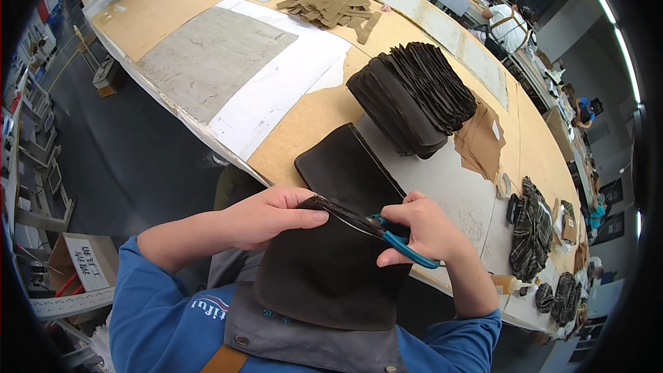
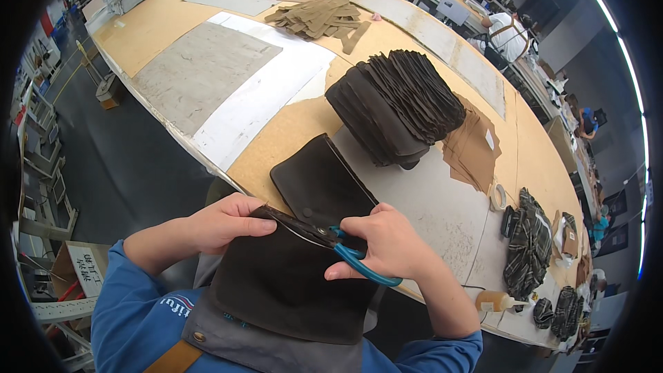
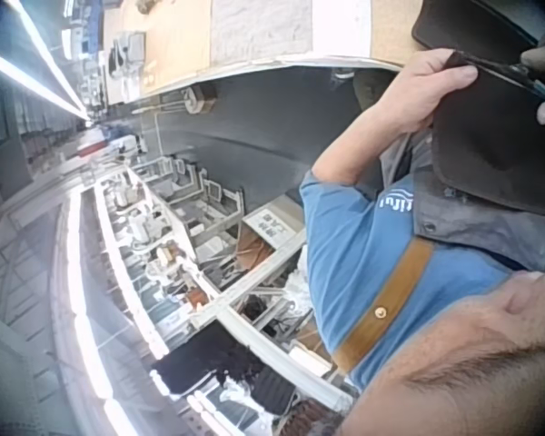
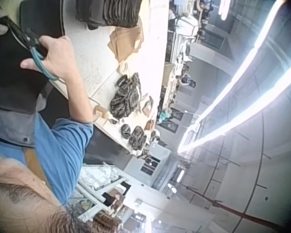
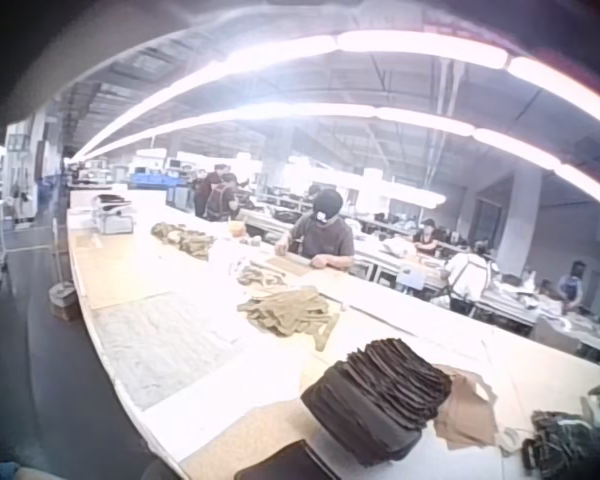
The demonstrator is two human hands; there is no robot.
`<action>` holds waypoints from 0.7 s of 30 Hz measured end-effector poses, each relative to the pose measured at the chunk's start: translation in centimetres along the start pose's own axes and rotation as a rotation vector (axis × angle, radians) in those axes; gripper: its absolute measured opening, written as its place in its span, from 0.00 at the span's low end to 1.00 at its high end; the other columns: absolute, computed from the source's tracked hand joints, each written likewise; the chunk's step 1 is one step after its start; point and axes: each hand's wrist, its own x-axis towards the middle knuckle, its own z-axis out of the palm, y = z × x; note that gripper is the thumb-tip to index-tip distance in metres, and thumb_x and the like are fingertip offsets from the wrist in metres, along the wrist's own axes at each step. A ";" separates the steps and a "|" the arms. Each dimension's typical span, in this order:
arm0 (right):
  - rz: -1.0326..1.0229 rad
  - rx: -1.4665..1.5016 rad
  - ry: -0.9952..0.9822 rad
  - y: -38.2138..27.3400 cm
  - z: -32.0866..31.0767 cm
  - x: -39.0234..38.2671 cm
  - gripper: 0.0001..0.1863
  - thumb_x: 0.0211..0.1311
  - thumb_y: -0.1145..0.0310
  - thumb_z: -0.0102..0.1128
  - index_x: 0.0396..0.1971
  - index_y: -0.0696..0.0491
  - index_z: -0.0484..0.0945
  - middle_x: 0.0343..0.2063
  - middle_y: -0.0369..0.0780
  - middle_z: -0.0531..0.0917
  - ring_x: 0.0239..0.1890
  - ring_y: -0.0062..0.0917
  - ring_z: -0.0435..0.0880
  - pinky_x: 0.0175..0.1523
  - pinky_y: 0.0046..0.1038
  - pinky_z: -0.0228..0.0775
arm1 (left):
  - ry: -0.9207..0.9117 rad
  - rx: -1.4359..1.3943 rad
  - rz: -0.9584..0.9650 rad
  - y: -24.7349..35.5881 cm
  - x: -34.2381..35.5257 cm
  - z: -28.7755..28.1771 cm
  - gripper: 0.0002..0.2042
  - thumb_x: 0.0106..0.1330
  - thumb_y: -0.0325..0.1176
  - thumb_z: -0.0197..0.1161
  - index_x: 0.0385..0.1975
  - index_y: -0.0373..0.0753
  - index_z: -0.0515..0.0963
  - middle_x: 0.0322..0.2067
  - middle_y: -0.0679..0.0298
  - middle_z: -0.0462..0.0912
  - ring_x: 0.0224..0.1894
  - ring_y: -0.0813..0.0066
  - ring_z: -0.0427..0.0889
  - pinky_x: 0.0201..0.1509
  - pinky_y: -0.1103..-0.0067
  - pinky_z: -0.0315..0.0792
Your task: The person uses a pair of scissors to trim the edges of dark brown fabric pieces. They hold each piece in their left hand and carefully cut along the perimeter with their right hand, then place the finished piece on a growing stack on the table.
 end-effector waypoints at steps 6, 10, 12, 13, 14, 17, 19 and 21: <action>0.024 -0.006 0.052 0.0 0.5 -0.2 0.38 0.35 0.29 0.67 0.15 0.55 0.71 0.09 0.41 0.66 0.20 0.39 0.69 0.37 0.33 0.66 | -0.010 -0.001 0.016 -0.1 0.1 0.0 0.14 0.70 0.31 0.53 0.53 0.33 0.72 0.47 0.63 0.80 0.47 0.81 0.78 0.53 0.81 0.72; 0.016 0.027 0.067 0.2 0.8 -0.3 0.38 0.35 0.31 0.68 0.14 0.56 0.70 0.09 0.42 0.66 0.20 0.40 0.72 0.32 0.35 0.66 | -0.011 0.001 0.024 -0.2 0.0 0.0 0.14 0.70 0.31 0.53 0.53 0.33 0.72 0.47 0.63 0.80 0.48 0.81 0.78 0.53 0.81 0.72; 0.008 0.048 0.058 0.3 0.8 -0.3 0.37 0.36 0.32 0.69 0.14 0.56 0.69 0.10 0.42 0.65 0.20 0.39 0.70 0.30 0.35 0.64 | -0.009 0.003 0.027 -0.2 0.0 0.1 0.15 0.70 0.31 0.53 0.53 0.33 0.72 0.47 0.63 0.80 0.48 0.81 0.78 0.54 0.81 0.72; 0.004 0.062 0.055 0.3 0.9 -0.4 0.36 0.37 0.33 0.70 0.15 0.55 0.68 0.10 0.41 0.64 0.19 0.39 0.68 0.29 0.34 0.62 | -0.006 0.006 0.026 -0.2 0.0 0.1 0.15 0.70 0.31 0.53 0.53 0.33 0.72 0.47 0.63 0.80 0.48 0.81 0.78 0.54 0.81 0.72; -0.001 0.076 0.051 0.4 0.9 -0.4 0.36 0.37 0.34 0.70 0.15 0.55 0.67 0.11 0.41 0.63 0.18 0.38 0.66 0.28 0.33 0.60 | -0.003 0.009 0.025 -0.2 0.0 0.2 0.15 0.71 0.31 0.53 0.53 0.33 0.72 0.48 0.63 0.80 0.48 0.81 0.77 0.54 0.81 0.72; 0.012 0.110 0.046 0.4 1.1 -0.4 0.36 0.38 0.35 0.70 0.14 0.55 0.67 0.11 0.41 0.63 0.18 0.38 0.66 0.27 0.32 0.60 | -0.013 0.032 0.031 -0.2 0.0 0.1 0.15 0.71 0.31 0.53 0.54 0.33 0.72 0.48 0.63 0.79 0.49 0.81 0.77 0.55 0.81 0.71; 0.009 0.098 0.038 0.6 1.2 -0.5 0.36 0.38 0.33 0.69 0.16 0.55 0.68 0.10 0.41 0.63 0.18 0.37 0.67 0.27 0.32 0.60 | -0.005 0.039 0.022 -0.2 0.1 0.1 0.15 0.71 0.31 0.53 0.54 0.33 0.72 0.48 0.63 0.79 0.49 0.81 0.77 0.55 0.80 0.71; 0.010 0.078 0.036 0.8 1.3 -0.5 0.37 0.39 0.31 0.67 0.18 0.55 0.69 0.11 0.40 0.63 0.18 0.37 0.68 0.28 0.32 0.61 | -0.001 0.030 0.021 -0.3 0.1 0.2 0.15 0.71 0.31 0.53 0.54 0.33 0.72 0.48 0.64 0.79 0.49 0.82 0.77 0.55 0.80 0.71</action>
